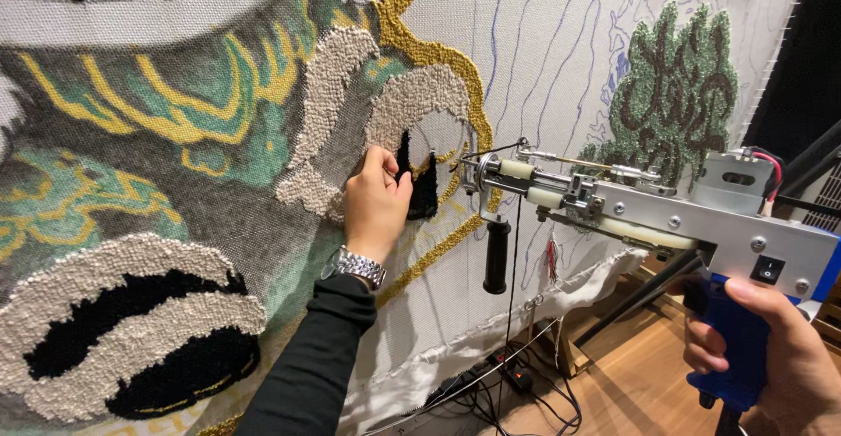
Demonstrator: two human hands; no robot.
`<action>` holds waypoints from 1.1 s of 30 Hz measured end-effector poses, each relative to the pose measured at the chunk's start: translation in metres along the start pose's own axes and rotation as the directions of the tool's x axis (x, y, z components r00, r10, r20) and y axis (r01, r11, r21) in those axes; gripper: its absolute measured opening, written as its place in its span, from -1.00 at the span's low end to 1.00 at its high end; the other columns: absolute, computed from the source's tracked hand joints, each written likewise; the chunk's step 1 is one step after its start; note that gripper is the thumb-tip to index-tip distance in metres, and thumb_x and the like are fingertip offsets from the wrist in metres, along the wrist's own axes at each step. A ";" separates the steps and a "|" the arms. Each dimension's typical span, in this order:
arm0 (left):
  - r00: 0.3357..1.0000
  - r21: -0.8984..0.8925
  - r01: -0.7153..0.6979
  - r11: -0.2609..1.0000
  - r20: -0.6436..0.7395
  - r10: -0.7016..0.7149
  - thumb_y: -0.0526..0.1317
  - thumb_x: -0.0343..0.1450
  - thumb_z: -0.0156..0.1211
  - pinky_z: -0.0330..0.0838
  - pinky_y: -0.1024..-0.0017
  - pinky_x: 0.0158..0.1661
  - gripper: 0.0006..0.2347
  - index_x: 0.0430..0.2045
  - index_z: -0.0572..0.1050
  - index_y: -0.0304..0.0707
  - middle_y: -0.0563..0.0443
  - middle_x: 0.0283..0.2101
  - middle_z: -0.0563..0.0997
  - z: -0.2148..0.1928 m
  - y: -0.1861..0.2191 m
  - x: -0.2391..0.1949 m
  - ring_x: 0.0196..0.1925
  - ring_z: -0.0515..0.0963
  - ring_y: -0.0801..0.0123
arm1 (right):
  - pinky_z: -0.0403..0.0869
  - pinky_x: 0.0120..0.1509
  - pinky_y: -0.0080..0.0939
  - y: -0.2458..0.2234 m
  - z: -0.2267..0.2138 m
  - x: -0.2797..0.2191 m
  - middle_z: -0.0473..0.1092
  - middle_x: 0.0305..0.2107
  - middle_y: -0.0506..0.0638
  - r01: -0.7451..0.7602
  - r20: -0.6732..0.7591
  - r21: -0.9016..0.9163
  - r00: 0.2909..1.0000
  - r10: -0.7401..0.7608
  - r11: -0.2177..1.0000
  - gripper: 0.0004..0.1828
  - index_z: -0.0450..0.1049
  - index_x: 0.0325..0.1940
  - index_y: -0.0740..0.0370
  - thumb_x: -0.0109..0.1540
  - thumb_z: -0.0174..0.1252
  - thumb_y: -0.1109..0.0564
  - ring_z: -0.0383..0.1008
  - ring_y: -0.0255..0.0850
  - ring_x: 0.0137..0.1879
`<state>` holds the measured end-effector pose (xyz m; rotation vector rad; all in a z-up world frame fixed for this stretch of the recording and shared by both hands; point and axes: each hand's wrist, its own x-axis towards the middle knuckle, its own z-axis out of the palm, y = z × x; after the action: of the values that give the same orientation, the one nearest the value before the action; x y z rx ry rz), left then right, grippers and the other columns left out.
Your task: The person uses a handheld electric tufting gun to insert yarn into a stretched canvas, following a pre-drawn design. They guide the tool along the outlines of the pattern, filling in sections with black yarn while maintaining steady hand movements.
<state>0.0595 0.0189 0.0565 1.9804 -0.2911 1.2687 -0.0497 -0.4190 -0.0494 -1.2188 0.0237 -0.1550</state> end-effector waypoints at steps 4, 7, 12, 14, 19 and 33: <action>1.000 -0.002 0.001 1.000 0.009 -0.001 -0.32 0.32 0.34 0.44 0.29 -0.48 -0.81 -0.40 0.39 -0.23 0.02 -0.67 0.49 -0.002 0.000 0.003 -0.60 0.56 0.24 | 0.26 -0.58 -0.14 -0.003 0.005 0.002 0.19 -0.63 0.01 -0.004 0.075 0.012 0.997 0.003 1.000 -0.35 0.42 0.14 0.44 0.30 0.09 -0.22 0.21 -0.19 -0.59; 1.000 -0.004 0.008 1.000 0.017 -0.008 -0.32 0.33 0.33 0.43 0.28 -0.48 -0.82 -0.39 0.39 -0.23 0.02 -0.67 0.48 -0.003 0.001 0.002 -0.60 0.56 0.23 | 0.22 -0.58 -0.15 0.000 0.011 -0.004 0.19 -0.63 0.00 -0.020 0.027 -0.041 0.999 0.021 0.999 -0.36 0.47 0.13 0.41 0.29 0.10 -0.23 0.18 -0.21 -0.59; 0.999 -0.013 -0.041 0.999 0.002 0.041 -0.33 0.34 0.32 0.43 0.26 -0.49 -0.82 -0.37 0.39 -0.22 0.02 -0.67 0.49 -0.002 0.000 0.000 -0.60 0.57 0.23 | 0.26 -0.57 -0.12 0.000 0.015 -0.003 0.22 -0.64 0.02 -0.014 0.083 -0.075 0.996 0.020 0.997 -0.33 0.45 0.05 0.51 0.29 0.12 -0.24 0.21 -0.18 -0.61; 0.998 -0.029 -0.057 0.998 0.000 0.057 -0.33 0.35 0.30 0.42 0.30 -0.52 -0.83 -0.37 0.38 -0.22 0.05 -0.68 0.49 0.000 -0.002 -0.002 -0.63 0.55 0.30 | 0.29 -0.57 -0.09 0.001 0.015 0.001 0.21 -0.66 0.02 -0.025 0.126 -0.050 0.992 0.032 0.998 -0.33 0.45 0.08 0.47 0.29 0.11 -0.25 0.23 -0.16 -0.61; 0.993 -0.017 0.001 1.000 0.118 0.001 -0.22 0.44 0.24 0.35 0.42 -0.60 -0.87 -0.46 0.42 -0.18 0.12 -0.71 0.44 0.004 -0.002 -0.017 -0.70 0.45 0.43 | 0.28 -0.56 -0.02 0.006 0.020 0.010 0.22 -0.64 0.06 -0.082 0.056 -0.082 0.995 0.087 0.993 -0.34 0.42 0.09 0.43 0.33 0.09 -0.28 0.25 -0.10 -0.59; 0.786 -0.617 0.569 0.543 0.602 -0.140 0.04 0.27 0.46 0.58 0.47 -0.12 -0.52 -0.14 0.42 -0.31 -0.01 -0.12 0.62 0.078 -0.007 -0.091 -0.12 0.65 0.46 | 0.28 -0.57 -0.01 0.000 0.024 0.004 0.23 -0.65 0.07 -0.065 0.090 -0.079 0.993 0.072 0.995 -0.31 0.42 0.09 0.47 0.30 0.10 -0.28 0.25 -0.09 -0.59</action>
<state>0.0723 -0.0486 -0.0423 1.4085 -0.5287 0.2119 -0.0437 -0.3973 -0.0410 -1.2978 -0.0095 -0.0378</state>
